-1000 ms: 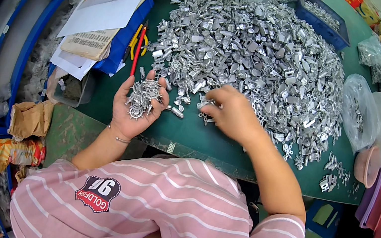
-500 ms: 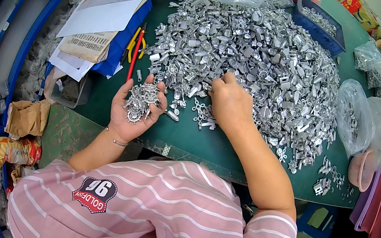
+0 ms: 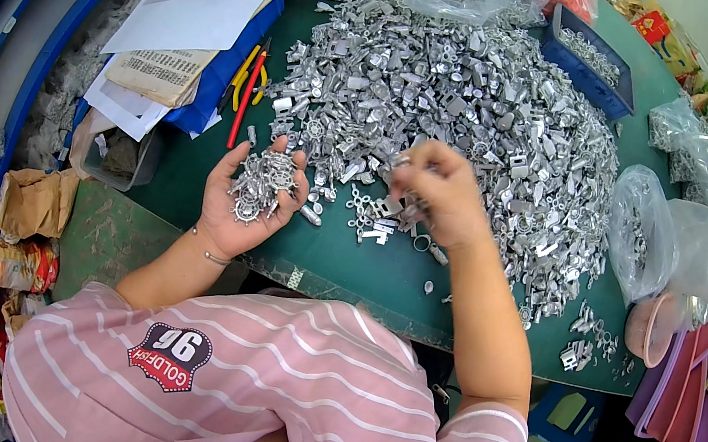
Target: The person picks up small metal charms from a pile on a table, sorts through them by hand, and places selected items into a plastic bag.
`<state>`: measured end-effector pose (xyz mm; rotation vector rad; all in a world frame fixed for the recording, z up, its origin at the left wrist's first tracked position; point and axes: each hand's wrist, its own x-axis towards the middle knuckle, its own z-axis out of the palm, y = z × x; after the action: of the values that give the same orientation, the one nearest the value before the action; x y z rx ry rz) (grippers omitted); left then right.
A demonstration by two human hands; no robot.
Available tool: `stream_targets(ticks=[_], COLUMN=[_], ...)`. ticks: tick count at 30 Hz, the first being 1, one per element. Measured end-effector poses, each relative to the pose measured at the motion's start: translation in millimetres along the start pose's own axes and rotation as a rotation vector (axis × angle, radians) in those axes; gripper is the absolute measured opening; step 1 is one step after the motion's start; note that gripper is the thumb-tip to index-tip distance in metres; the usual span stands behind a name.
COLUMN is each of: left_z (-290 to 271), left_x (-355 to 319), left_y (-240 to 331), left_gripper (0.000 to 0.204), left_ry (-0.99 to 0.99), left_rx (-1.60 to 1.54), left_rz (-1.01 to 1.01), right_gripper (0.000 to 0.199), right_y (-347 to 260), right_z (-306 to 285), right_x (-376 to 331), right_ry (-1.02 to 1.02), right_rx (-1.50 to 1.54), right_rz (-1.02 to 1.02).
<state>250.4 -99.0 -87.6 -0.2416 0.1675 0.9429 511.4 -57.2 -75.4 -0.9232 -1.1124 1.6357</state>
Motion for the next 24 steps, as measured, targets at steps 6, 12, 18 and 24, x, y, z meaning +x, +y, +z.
stream_targets(ticks=[6,12,18,24], left_z=[0,-1,2,0], left_x=[-6,-8,-3,-3], left_y=[3,7,3,2], left_gripper=[0.037,0.037,0.037,0.039], left_ry=[-0.022,0.001,-0.005,0.001], left_rx=[-0.011,-0.012,-0.015,-0.01], left_rz=[0.018,0.037,0.013,0.022], right_gripper=[0.017,0.018,0.014,0.023], right_y=[9,20,5,19], right_z=[32,-5,21,69], right_x=[6,-6,-6,-17], right_ry=[-0.122,-0.13,0.114,0.033], right_rx=[-0.027,0.834,0.24,-1.61], right_rz=[0.268,-0.011,0.219,-0.121])
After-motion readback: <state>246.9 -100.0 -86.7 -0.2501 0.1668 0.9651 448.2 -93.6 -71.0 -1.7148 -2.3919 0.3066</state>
